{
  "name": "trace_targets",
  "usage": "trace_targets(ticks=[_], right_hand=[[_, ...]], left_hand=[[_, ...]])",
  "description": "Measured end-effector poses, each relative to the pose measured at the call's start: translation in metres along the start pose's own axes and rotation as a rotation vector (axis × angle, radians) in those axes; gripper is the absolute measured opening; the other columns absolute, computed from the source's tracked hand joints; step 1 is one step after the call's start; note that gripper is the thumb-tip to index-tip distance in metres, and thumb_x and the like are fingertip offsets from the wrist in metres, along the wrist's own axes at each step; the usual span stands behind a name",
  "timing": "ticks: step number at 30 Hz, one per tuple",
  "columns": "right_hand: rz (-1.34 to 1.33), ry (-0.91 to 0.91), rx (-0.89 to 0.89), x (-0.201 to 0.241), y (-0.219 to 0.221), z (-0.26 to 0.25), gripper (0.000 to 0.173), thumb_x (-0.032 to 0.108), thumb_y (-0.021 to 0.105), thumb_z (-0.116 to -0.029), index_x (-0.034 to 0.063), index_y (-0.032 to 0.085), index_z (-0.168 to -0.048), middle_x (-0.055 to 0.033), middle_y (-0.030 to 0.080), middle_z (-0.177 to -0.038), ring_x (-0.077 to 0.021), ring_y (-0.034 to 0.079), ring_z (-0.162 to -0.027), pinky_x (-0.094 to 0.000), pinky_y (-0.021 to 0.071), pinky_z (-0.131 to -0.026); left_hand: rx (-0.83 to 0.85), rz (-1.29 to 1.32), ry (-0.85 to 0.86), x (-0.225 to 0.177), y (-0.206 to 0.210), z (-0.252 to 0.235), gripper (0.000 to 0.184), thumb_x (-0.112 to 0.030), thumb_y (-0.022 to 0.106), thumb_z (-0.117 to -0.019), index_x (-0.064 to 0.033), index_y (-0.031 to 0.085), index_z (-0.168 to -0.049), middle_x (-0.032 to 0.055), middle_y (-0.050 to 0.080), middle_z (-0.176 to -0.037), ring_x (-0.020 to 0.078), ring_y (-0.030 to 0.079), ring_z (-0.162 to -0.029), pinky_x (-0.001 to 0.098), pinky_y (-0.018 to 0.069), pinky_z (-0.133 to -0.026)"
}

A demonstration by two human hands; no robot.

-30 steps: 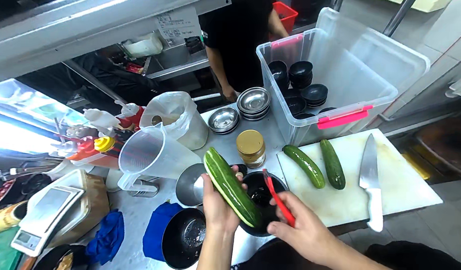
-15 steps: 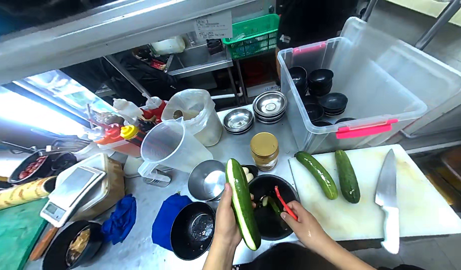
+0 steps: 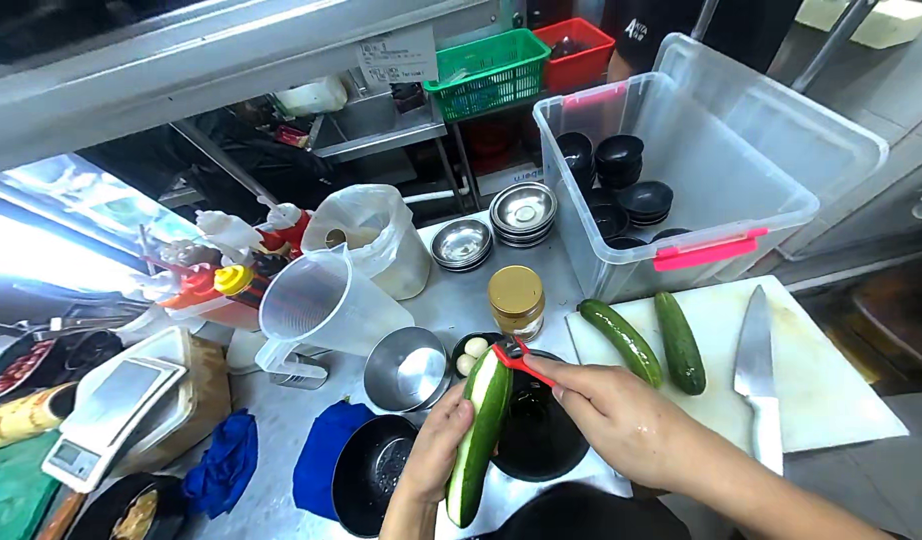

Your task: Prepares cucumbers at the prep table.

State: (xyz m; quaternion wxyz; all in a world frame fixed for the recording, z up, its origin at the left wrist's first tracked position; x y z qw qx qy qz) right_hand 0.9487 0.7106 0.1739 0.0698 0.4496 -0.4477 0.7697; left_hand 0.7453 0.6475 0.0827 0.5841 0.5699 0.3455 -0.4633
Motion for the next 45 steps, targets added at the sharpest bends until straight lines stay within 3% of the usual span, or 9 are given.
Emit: trace_targets(ticks=[7,12,15,19,29,32,39,42,45], right_hand=[[-0.003,0.032,-0.025,-0.003,0.019,-0.004,0.050,0.030,0.033,-0.1097,0.0315,0.041,-0.159,-0.0042,0.072,-0.109,-0.0158,0.067,-0.096,-0.0366,0.0545,-0.090],[-0.022,0.021,-0.045,-0.003,0.047,0.001,0.051,0.028,0.034,-0.1087,0.0295,0.041,-0.159,-0.0092,0.072,-0.110,-0.0210,0.069,-0.096,-0.0402,0.0565,-0.088],[-0.033,-0.018,0.017,0.002,0.066,0.011,0.052,0.025,0.036,-0.1082,0.0273,0.041,-0.160,-0.0116,0.072,-0.110,-0.0251,0.070,-0.096,-0.0456,0.0579,-0.087],[-0.041,-0.092,-0.002,0.008,0.082,0.032,0.051,0.019,0.042,-0.1060,0.0241,0.046,-0.157,-0.0135,0.071,-0.093,-0.0281,0.070,-0.082,-0.0464,0.0586,-0.074],[-0.095,-0.131,0.177,-0.003,0.083,0.082,0.046,0.016,0.042,-0.1069,0.0175,0.054,-0.151,-0.0189,0.074,-0.095,-0.0359,0.072,-0.085,-0.0564,0.0578,-0.079],[-0.214,-0.095,0.059,-0.015,0.058,0.082,0.046,0.017,0.048,-0.1052,0.0136,0.054,-0.151,-0.0149,0.075,-0.101,-0.0270,0.072,-0.084,-0.0501,0.0591,-0.077],[-0.731,0.147,-0.113,-0.065,0.064,0.029,0.033,0.044,0.064,-0.0988,0.0159,0.065,-0.116,0.0026,0.056,-0.073,-0.0086,0.049,-0.052,-0.0261,0.0437,-0.046],[-0.943,0.142,-0.056,-0.071,0.077,0.024,0.028,0.042,0.062,-0.1005,0.0154,0.061,-0.108,0.0027,0.049,-0.067,-0.0094,0.044,-0.046,-0.0266,0.0421,-0.043],[-0.905,0.139,0.112,-0.083,0.085,0.041,0.027,0.040,0.055,-0.1048,0.0150,0.062,-0.109,0.0034,0.046,-0.064,-0.0089,0.045,-0.047,-0.0268,0.0436,-0.044]], left_hand=[[-0.117,-0.084,-0.004,-0.007,0.005,-0.004,0.065,-0.055,0.064,-0.0958,-0.0024,0.060,-0.135,0.0158,0.071,-0.107,0.0213,0.071,-0.089,0.0367,0.0620,-0.078],[-0.375,0.036,-0.057,0.000,0.012,-0.006,0.058,-0.050,0.054,-0.0998,0.0011,0.058,-0.128,0.0206,0.068,-0.094,0.0249,0.069,-0.074,0.0383,0.0614,-0.065],[-0.488,0.107,-0.016,-0.007,0.010,-0.010,0.053,-0.046,0.044,-0.1055,-0.0013,0.058,-0.130,0.0211,0.070,-0.100,0.0254,0.071,-0.083,0.0401,0.0623,-0.073],[-0.620,0.166,0.027,-0.028,0.004,-0.019,0.053,-0.048,0.030,-0.1103,-0.0083,0.057,-0.132,0.0181,0.069,-0.093,0.0246,0.069,-0.074,0.0387,0.0606,-0.064],[-0.727,0.425,0.128,-0.043,0.003,-0.041,0.056,-0.058,0.030,-0.1065,-0.0120,0.059,-0.119,0.0119,0.069,-0.085,0.0231,0.071,-0.069,0.0387,0.0617,-0.059],[-0.747,0.407,0.118,-0.038,-0.002,-0.041,0.061,-0.061,0.028,-0.1058,-0.0125,0.060,-0.122,0.0118,0.070,-0.092,0.0228,0.071,-0.075,0.0386,0.0615,-0.063],[-0.582,0.407,-0.049,-0.002,0.020,-0.036,0.070,-0.061,0.020,-0.1068,-0.0075,0.058,-0.130,0.0197,0.070,-0.109,0.0273,0.071,-0.084,0.0394,0.0608,-0.069],[-0.442,0.348,-0.055,0.012,0.026,-0.029,0.056,-0.051,0.035,-0.1081,-0.0064,0.047,-0.140,0.0236,0.067,-0.113,0.0280,0.071,-0.085,0.0376,0.0611,-0.069],[-0.431,0.199,-0.059,0.020,0.018,-0.016,0.073,-0.041,0.071,-0.0915,-0.0039,0.038,-0.145,0.0232,0.066,-0.102,0.0279,0.071,-0.074,0.0396,0.0631,-0.064]])
Point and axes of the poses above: each hand's wrist, its own z-axis away from the middle knuckle, its own y-axis out of the palm, x = y × z, the point moved 7 cm from there along -z, towards the middle knuckle
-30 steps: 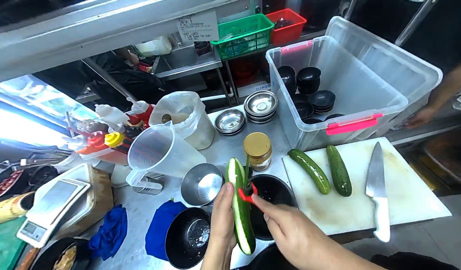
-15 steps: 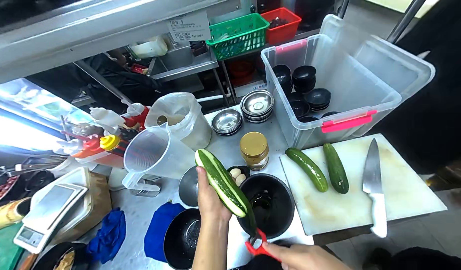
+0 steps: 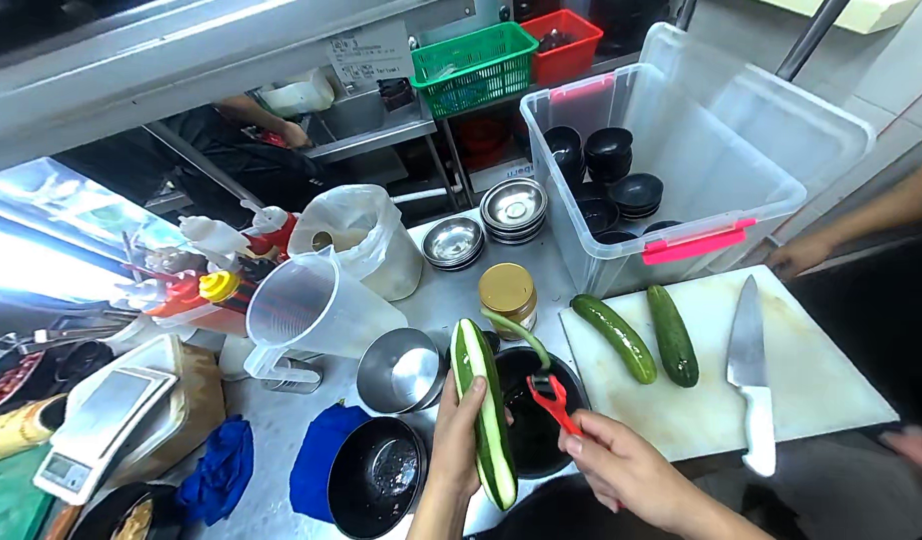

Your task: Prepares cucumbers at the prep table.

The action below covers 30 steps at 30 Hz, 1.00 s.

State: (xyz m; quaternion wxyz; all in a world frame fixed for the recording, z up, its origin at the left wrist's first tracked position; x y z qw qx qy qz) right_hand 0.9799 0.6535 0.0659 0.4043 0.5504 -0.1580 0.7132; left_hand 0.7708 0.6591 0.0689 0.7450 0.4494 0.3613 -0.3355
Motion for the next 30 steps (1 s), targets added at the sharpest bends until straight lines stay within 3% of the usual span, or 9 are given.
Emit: trace_targets(ticks=[3,6,9,12,15,19,22,26,30], right_hand=[[0.181,0.298,0.070,-0.037,-0.018,0.013,0.031,0.042,0.051,-0.1058,0.0133,0.062,-0.110,-0.0002,0.050,-0.066,-0.0130,0.049,-0.049,-0.0312,0.0467,-0.047],[0.243,0.382,0.070,-0.041,-0.027,0.017,0.035,0.043,0.046,-0.1076,0.0141,0.063,-0.117,0.0003,0.052,-0.068,-0.0124,0.050,-0.050,-0.0302,0.0474,-0.047],[0.309,0.259,0.003,-0.007,-0.026,0.015,0.037,0.037,0.041,-0.1087,0.0192,0.059,-0.136,-0.0014,0.060,-0.077,-0.0132,0.054,-0.054,-0.0303,0.0473,-0.048],[0.450,0.030,-0.110,0.037,-0.020,0.006,0.044,0.031,0.044,-0.1065,0.0271,0.050,-0.150,-0.0013,0.066,-0.088,-0.0133,0.059,-0.062,-0.0323,0.0518,-0.055],[0.647,-0.129,-0.183,0.075,-0.010,-0.006,0.044,0.033,0.039,-0.1081,0.0308,0.053,-0.150,0.0016,0.067,-0.095,-0.0104,0.062,-0.075,-0.0315,0.0552,-0.068],[0.810,-0.124,-0.153,0.102,0.001,-0.018,0.045,0.033,0.036,-0.1092,0.0322,0.054,-0.150,-0.0002,0.070,-0.101,-0.0116,0.065,-0.085,-0.0340,0.0553,-0.080],[0.899,-0.107,-0.118,0.107,0.008,-0.020,0.046,0.032,0.035,-0.1092,0.0324,0.051,-0.153,-0.0018,0.073,-0.115,-0.0134,0.068,-0.100,-0.0369,0.0553,-0.091],[0.920,-0.108,-0.103,0.099,0.019,-0.021,0.048,0.028,0.035,-0.1086,0.0277,0.048,-0.155,-0.0055,0.072,-0.108,-0.0172,0.067,-0.092,-0.0381,0.0555,-0.086],[0.919,-0.133,-0.199,0.080,0.027,-0.020,0.050,0.027,0.036,-0.1082,0.0245,0.045,-0.157,-0.0084,0.072,-0.106,-0.0199,0.068,-0.092,-0.0379,0.0568,-0.086]], left_hand=[[0.023,-0.061,0.004,-0.002,-0.014,0.006,0.076,-0.044,0.076,-0.0878,0.0012,0.044,-0.140,0.0220,0.066,-0.098,0.0285,0.071,-0.073,0.0417,0.0639,-0.064],[0.020,-0.089,0.031,-0.003,-0.027,0.007,0.072,-0.047,0.075,-0.0875,0.0048,0.052,-0.132,0.0229,0.068,-0.100,0.0298,0.072,-0.081,0.0435,0.0643,-0.072],[0.059,-0.004,0.007,0.003,-0.031,0.007,0.073,-0.049,0.073,-0.0899,0.0059,0.052,-0.133,0.0273,0.067,-0.109,0.0338,0.072,-0.093,0.0468,0.0625,-0.083],[0.179,0.110,-0.064,0.011,-0.026,0.011,0.081,-0.059,0.072,-0.0882,0.0046,0.050,-0.134,0.0273,0.067,-0.112,0.0334,0.072,-0.094,0.0458,0.0621,-0.082],[0.319,0.112,-0.080,0.014,-0.020,0.015,0.077,-0.060,0.070,-0.0889,0.0022,0.055,-0.131,0.0247,0.068,-0.112,0.0316,0.071,-0.095,0.0448,0.0613,-0.082],[0.446,-0.023,-0.008,0.006,-0.016,0.019,0.066,-0.056,0.066,-0.0944,-0.0020,0.060,-0.132,0.0212,0.069,-0.112,0.0284,0.071,-0.095,0.0436,0.0611,-0.083],[0.473,-0.143,0.051,-0.004,-0.018,0.018,0.060,-0.053,0.065,-0.0967,-0.0034,0.064,-0.130,0.0178,0.071,-0.109,0.0244,0.071,-0.094,0.0413,0.0611,-0.083],[0.380,-0.199,0.089,-0.010,-0.021,0.018,0.055,-0.049,0.063,-0.0985,-0.0013,0.065,-0.127,0.0162,0.071,-0.106,0.0216,0.071,-0.091,0.0382,0.0612,-0.083],[0.301,-0.194,0.066,-0.003,-0.018,0.017,0.055,-0.046,0.062,-0.0994,0.0002,0.063,-0.128,0.0173,0.071,-0.105,0.0221,0.072,-0.089,0.0379,0.0618,-0.081]])
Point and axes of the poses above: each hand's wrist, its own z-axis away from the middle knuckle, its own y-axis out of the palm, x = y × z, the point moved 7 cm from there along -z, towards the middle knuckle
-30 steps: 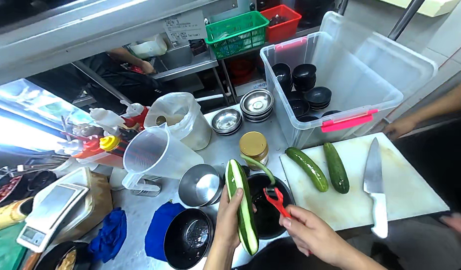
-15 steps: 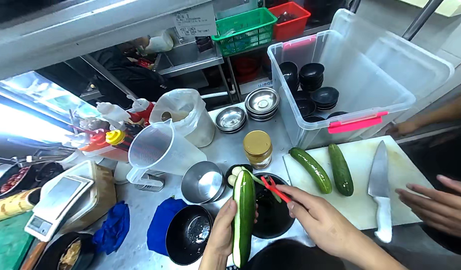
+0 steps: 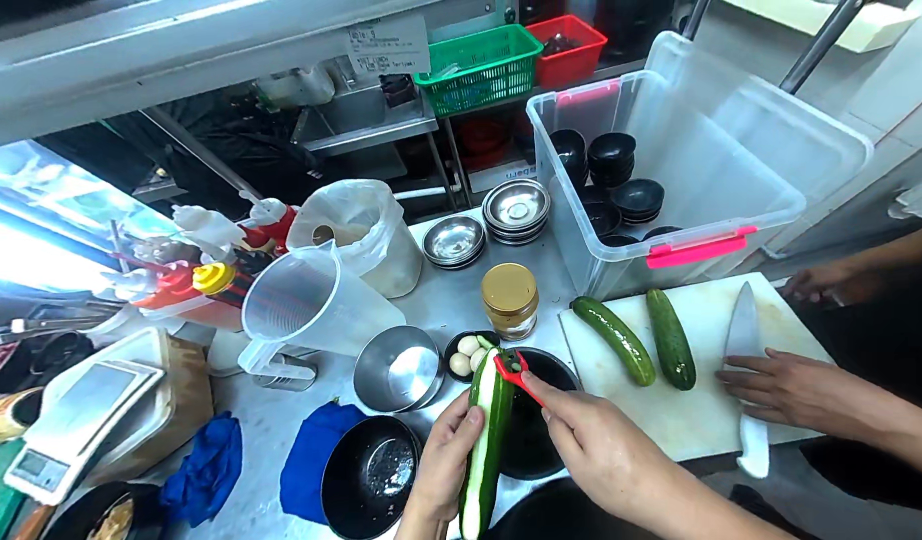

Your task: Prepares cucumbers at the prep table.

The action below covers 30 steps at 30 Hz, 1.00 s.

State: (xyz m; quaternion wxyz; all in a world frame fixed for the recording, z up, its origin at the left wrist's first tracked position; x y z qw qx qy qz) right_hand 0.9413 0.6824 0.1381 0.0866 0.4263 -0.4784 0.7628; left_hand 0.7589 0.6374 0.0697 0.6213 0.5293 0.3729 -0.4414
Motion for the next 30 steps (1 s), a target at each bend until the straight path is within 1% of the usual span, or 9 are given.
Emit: trace_targets(ticks=[4,8,14,17,19,23,25,28,30], right_hand=[[0.009,0.041,0.025,-0.002,0.018,0.011,0.051,0.026,0.037,-0.1075,0.0248,0.043,-0.159,-0.0114,0.072,-0.107,-0.0240,0.070,-0.093,-0.0415,0.0580,-0.085],[0.007,-0.013,0.056,0.006,0.042,0.029,0.052,0.020,0.042,-0.1060,0.0204,0.045,-0.157,-0.0145,0.071,-0.099,-0.0286,0.070,-0.086,-0.0461,0.0592,-0.077],[-0.014,-0.065,0.124,0.016,0.049,0.050,0.049,0.017,0.043,-0.1064,0.0181,0.048,-0.156,-0.0162,0.071,-0.095,-0.0303,0.071,-0.083,-0.0465,0.0591,-0.075],[-0.066,-0.107,0.205,0.018,0.053,0.065,0.046,0.016,0.042,-0.1074,0.0166,0.053,-0.152,-0.0180,0.073,-0.094,-0.0343,0.072,-0.085,-0.0535,0.0587,-0.078],[-0.087,-0.144,0.272,0.018,0.058,0.070,0.043,0.015,0.043,-0.1066,0.0160,0.058,-0.147,-0.0182,0.074,-0.093,-0.0359,0.073,-0.086,-0.0567,0.0576,-0.079],[-0.209,-0.204,0.205,0.017,0.034,0.074,0.041,0.014,0.045,-0.1068,0.0146,0.060,-0.145,-0.0147,0.074,-0.100,-0.0281,0.072,-0.085,-0.0495,0.0585,-0.079],[-0.256,-0.218,0.191,0.014,0.021,0.074,0.041,0.015,0.043,-0.1086,0.0147,0.058,-0.147,-0.0130,0.074,-0.115,-0.0243,0.073,-0.097,-0.0467,0.0589,-0.087],[-0.271,-0.220,0.102,0.006,0.010,0.070,0.041,0.015,0.044,-0.1083,0.0134,0.058,-0.147,-0.0143,0.074,-0.114,-0.0255,0.072,-0.094,-0.0470,0.0585,-0.085],[-0.269,-0.207,0.052,0.001,0.009,0.067,0.040,0.015,0.044,-0.1082,0.0121,0.058,-0.146,-0.0152,0.074,-0.113,-0.0265,0.073,-0.093,-0.0480,0.0586,-0.084]], left_hand=[[-0.167,0.103,-0.046,0.009,0.006,-0.004,0.052,-0.041,0.057,-0.1019,0.0038,0.059,-0.127,0.0218,0.070,-0.102,0.0257,0.072,-0.086,0.0400,0.0626,-0.077],[-0.344,0.160,-0.029,-0.001,0.004,-0.015,0.047,-0.036,0.043,-0.1077,0.0021,0.056,-0.131,0.0226,0.069,-0.104,0.0279,0.071,-0.090,0.0434,0.0619,-0.079],[-0.538,0.229,0.018,-0.026,-0.010,-0.031,0.046,-0.042,0.036,-0.1107,-0.0079,0.058,-0.133,0.0171,0.070,-0.099,0.0233,0.071,-0.080,0.0388,0.0615,-0.068],[-0.597,0.319,0.075,-0.038,-0.017,-0.037,0.047,-0.046,0.034,-0.1101,-0.0110,0.059,-0.129,0.0124,0.070,-0.097,0.0211,0.071,-0.079,0.0380,0.0619,-0.067],[-0.600,0.383,0.121,-0.048,-0.021,-0.044,0.050,-0.051,0.030,-0.1096,-0.0129,0.058,-0.125,0.0098,0.069,-0.095,0.0203,0.071,-0.078,0.0371,0.0612,-0.066],[-0.527,0.399,0.162,-0.056,-0.030,-0.044,0.057,-0.054,0.022,-0.1095,-0.0133,0.058,-0.127,0.0108,0.071,-0.101,0.0223,0.072,-0.084,0.0380,0.0619,-0.069],[-0.481,0.384,0.128,-0.050,-0.032,-0.038,0.061,-0.055,0.018,-0.1094,-0.0113,0.056,-0.131,0.0132,0.073,-0.104,0.0240,0.073,-0.084,0.0396,0.0631,-0.069],[-0.344,0.424,0.042,-0.030,-0.033,-0.029,0.068,-0.061,0.014,-0.1066,-0.0135,0.055,-0.132,0.0143,0.073,-0.112,0.0273,0.074,-0.092,0.0427,0.0630,-0.073],[-0.217,0.417,-0.013,-0.015,-0.033,-0.023,0.071,-0.069,0.019,-0.1024,-0.0156,0.057,-0.132,0.0127,0.073,-0.114,0.0269,0.074,-0.095,0.0429,0.0626,-0.076]])
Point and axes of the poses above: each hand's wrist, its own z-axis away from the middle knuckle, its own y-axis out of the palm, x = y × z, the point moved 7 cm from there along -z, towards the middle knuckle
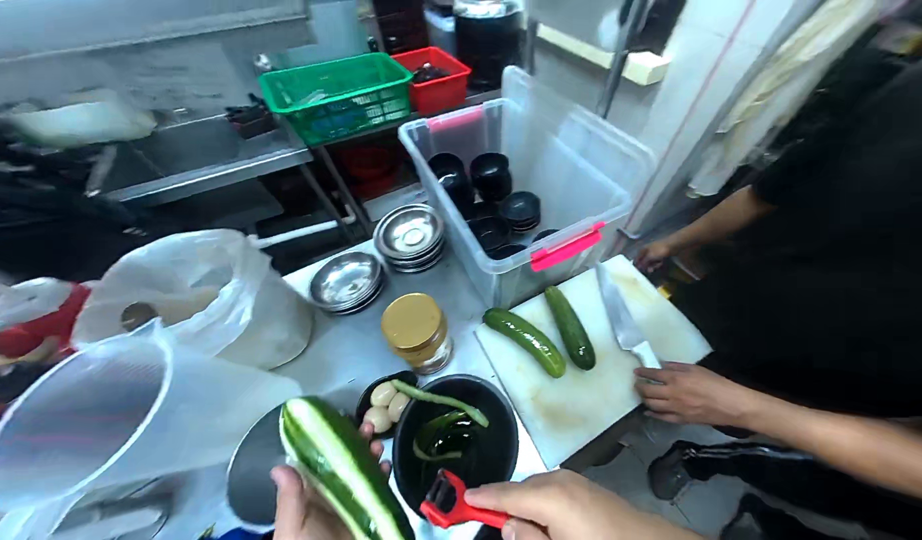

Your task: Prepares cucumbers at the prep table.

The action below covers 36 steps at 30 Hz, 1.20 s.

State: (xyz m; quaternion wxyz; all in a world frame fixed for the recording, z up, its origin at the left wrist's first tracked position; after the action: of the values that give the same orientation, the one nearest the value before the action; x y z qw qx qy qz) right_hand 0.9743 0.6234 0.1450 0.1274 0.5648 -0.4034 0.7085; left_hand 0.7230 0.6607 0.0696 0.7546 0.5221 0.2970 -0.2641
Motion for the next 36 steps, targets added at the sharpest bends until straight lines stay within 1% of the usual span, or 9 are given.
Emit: trace_targets(ticks=[3,5,8,10,13,21,27,31,36], right_hand=[[0.005,0.002,-0.049,-0.005,0.002,-0.001,0.040,0.014,0.043,-0.1076,0.0104,0.059,-0.144,-0.0163,0.074,-0.111,-0.0282,0.073,-0.094,-0.0495,0.0585,-0.083],[0.019,0.010,-0.049,-0.008,0.005,-0.001,0.041,0.014,0.044,-0.1066,0.0108,0.059,-0.144,-0.0174,0.074,-0.111,-0.0301,0.073,-0.096,-0.0517,0.0580,-0.084],[0.055,0.024,-0.045,-0.011,0.009,-0.003,0.040,0.015,0.043,-0.1073,0.0111,0.059,-0.144,-0.0176,0.073,-0.106,-0.0311,0.072,-0.090,-0.0522,0.0576,-0.080],[0.085,0.038,-0.038,-0.013,0.010,-0.005,0.040,0.016,0.043,-0.1080,0.0115,0.058,-0.145,-0.0172,0.073,-0.107,-0.0307,0.072,-0.090,-0.0516,0.0579,-0.081],[0.119,0.059,-0.038,-0.013,0.011,-0.007,0.041,0.017,0.044,-0.1074,0.0127,0.057,-0.146,-0.0176,0.073,-0.105,-0.0313,0.072,-0.090,-0.0514,0.0578,-0.080],[0.156,0.076,-0.038,-0.012,0.016,-0.009,0.041,0.018,0.043,-0.1080,0.0132,0.057,-0.146,-0.0174,0.073,-0.106,-0.0315,0.072,-0.091,-0.0513,0.0580,-0.081],[0.166,0.115,-0.042,-0.015,0.020,-0.009,0.041,0.019,0.043,-0.1082,0.0137,0.057,-0.146,-0.0186,0.072,-0.103,-0.0337,0.072,-0.090,-0.0525,0.0579,-0.079],[0.174,0.139,-0.051,-0.018,0.025,-0.007,0.041,0.019,0.043,-0.1077,0.0150,0.057,-0.146,-0.0181,0.072,-0.098,-0.0338,0.071,-0.085,-0.0532,0.0574,-0.075],[0.189,0.205,-0.105,-0.025,0.035,0.003,0.042,0.020,0.045,-0.1067,0.0176,0.057,-0.147,-0.0163,0.073,-0.102,-0.0309,0.072,-0.090,-0.0514,0.0587,-0.079]], left_hand=[[0.080,-0.028,-0.049,0.016,0.001,0.008,0.059,-0.066,0.046,-0.0990,-0.0156,0.063,-0.123,0.0083,0.074,-0.100,0.0203,0.073,-0.083,0.0359,0.0625,-0.070],[0.141,0.002,-0.065,0.022,0.001,0.009,0.058,-0.062,0.058,-0.0959,-0.0136,0.062,-0.128,0.0082,0.073,-0.096,0.0198,0.072,-0.080,0.0351,0.0620,-0.071],[0.180,-0.057,-0.045,0.024,-0.002,0.011,0.062,-0.063,0.057,-0.0957,-0.0147,0.059,-0.134,0.0077,0.075,-0.098,0.0197,0.074,-0.084,0.0368,0.0624,-0.077],[0.177,-0.079,-0.046,0.024,-0.002,0.013,0.060,-0.065,0.057,-0.0945,-0.0156,0.063,-0.128,0.0080,0.075,-0.097,0.0198,0.074,-0.087,0.0362,0.0614,-0.080],[0.158,-0.084,-0.053,0.023,-0.003,0.015,0.059,-0.065,0.056,-0.0954,-0.0115,0.063,-0.120,0.0110,0.075,-0.100,0.0217,0.074,-0.090,0.0363,0.0620,-0.080],[0.115,-0.112,-0.032,0.022,-0.002,0.017,0.055,-0.058,0.050,-0.1015,-0.0088,0.051,-0.127,0.0127,0.074,-0.106,0.0241,0.074,-0.092,0.0378,0.0628,-0.079],[0.130,-0.098,-0.069,0.024,-0.007,0.015,0.060,-0.063,0.047,-0.1002,-0.0090,0.057,-0.125,0.0123,0.074,-0.105,0.0237,0.074,-0.091,0.0378,0.0625,-0.079],[0.115,-0.085,-0.126,0.024,-0.010,0.017,0.065,-0.067,0.037,-0.1010,-0.0100,0.058,-0.123,0.0119,0.074,-0.105,0.0228,0.073,-0.090,0.0379,0.0621,-0.078],[0.174,0.013,-0.159,0.018,-0.009,0.021,0.069,-0.071,0.039,-0.0990,-0.0109,0.061,-0.125,0.0155,0.073,-0.107,0.0271,0.073,-0.091,0.0412,0.0616,-0.079]])
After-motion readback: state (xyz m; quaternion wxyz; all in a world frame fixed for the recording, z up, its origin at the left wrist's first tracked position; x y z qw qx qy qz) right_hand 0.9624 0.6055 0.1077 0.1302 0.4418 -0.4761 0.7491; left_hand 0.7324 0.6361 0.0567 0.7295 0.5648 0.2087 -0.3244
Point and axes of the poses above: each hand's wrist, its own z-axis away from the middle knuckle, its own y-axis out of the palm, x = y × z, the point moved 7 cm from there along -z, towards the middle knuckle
